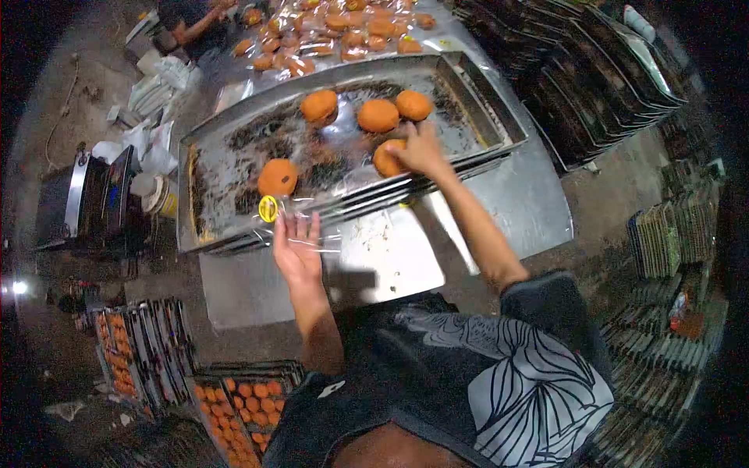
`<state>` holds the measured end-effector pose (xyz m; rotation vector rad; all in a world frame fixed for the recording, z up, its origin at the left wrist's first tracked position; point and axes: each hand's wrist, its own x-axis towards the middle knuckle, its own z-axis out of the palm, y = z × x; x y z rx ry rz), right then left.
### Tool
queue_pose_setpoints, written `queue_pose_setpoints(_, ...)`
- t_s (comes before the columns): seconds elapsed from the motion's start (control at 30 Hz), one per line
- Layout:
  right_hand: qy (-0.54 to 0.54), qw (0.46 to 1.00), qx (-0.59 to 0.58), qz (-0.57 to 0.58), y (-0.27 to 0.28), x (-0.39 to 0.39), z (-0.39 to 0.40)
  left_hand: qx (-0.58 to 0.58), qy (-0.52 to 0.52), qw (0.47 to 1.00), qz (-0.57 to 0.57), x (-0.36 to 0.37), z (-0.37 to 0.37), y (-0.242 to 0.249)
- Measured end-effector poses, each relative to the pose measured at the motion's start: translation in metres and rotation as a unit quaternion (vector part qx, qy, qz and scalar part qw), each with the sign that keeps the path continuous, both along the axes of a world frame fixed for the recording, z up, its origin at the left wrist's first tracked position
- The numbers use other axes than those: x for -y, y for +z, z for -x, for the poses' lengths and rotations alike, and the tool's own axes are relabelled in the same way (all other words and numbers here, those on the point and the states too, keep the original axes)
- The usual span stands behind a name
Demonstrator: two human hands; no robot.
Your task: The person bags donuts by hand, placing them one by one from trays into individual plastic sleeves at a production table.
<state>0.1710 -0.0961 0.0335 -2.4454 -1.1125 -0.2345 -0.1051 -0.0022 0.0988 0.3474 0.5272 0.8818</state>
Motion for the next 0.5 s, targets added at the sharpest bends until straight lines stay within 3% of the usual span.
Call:
queue_pose_setpoints(0.07, -0.017, 0.989, -0.126, 0.073, -0.016, 0.005, -0.014, 0.084, -0.004, 0.996, 0.026, -0.008, 0.012, 0.011)
queue_pose_setpoints(0.1, 0.001, 0.96, -0.278, -0.031, 0.011, 0.01, -0.011, 0.082, -0.003, 0.996, 0.018, -0.016, 0.016, 0.012)
queue_pose_setpoints(0.17, -0.004, 0.96, -0.267, -0.078, 0.047, 0.024, 0.024, 0.117, 0.074, 0.99, 0.006, -0.026, 0.021, 0.006)
queue_pose_setpoints(0.2, 0.002, 0.942, -0.274, -0.194, 0.063, 0.03, 0.049, 0.131, 0.076, 0.988, 0.023, -0.035, 0.022, -0.003)
queue_pose_setpoints(0.23, 0.008, 0.911, -0.273, -0.309, 0.077, 0.034, 0.072, 0.135, 0.067, 0.988, 0.019, -0.034, 0.018, -0.004)
queue_pose_setpoints(0.3, 0.14, 0.827, -0.409, -0.36, 0.096, 0.029, 0.12, 0.138, 0.049, 0.989, 0.007, -0.02, 0.003, -0.005)
queue_pose_setpoints(0.37, 0.152, 0.861, -0.281, -0.396, 0.109, 0.018, 0.142, 0.157, -0.022, 0.987, -0.022, 0.013, -0.019, 0.003)
queue_pose_setpoints(0.43, 0.103, 0.869, -0.273, -0.4, 0.104, 0.025, 0.144, 0.14, -0.036, 0.982, -0.121, 0.037, -0.037, 0.019)
queue_pose_setpoints(0.5, 0.089, 0.85, -0.323, -0.406, 0.096, 0.041, 0.153, 0.106, -0.104, 0.987, -0.063, 0.036, -0.036, 0.012)
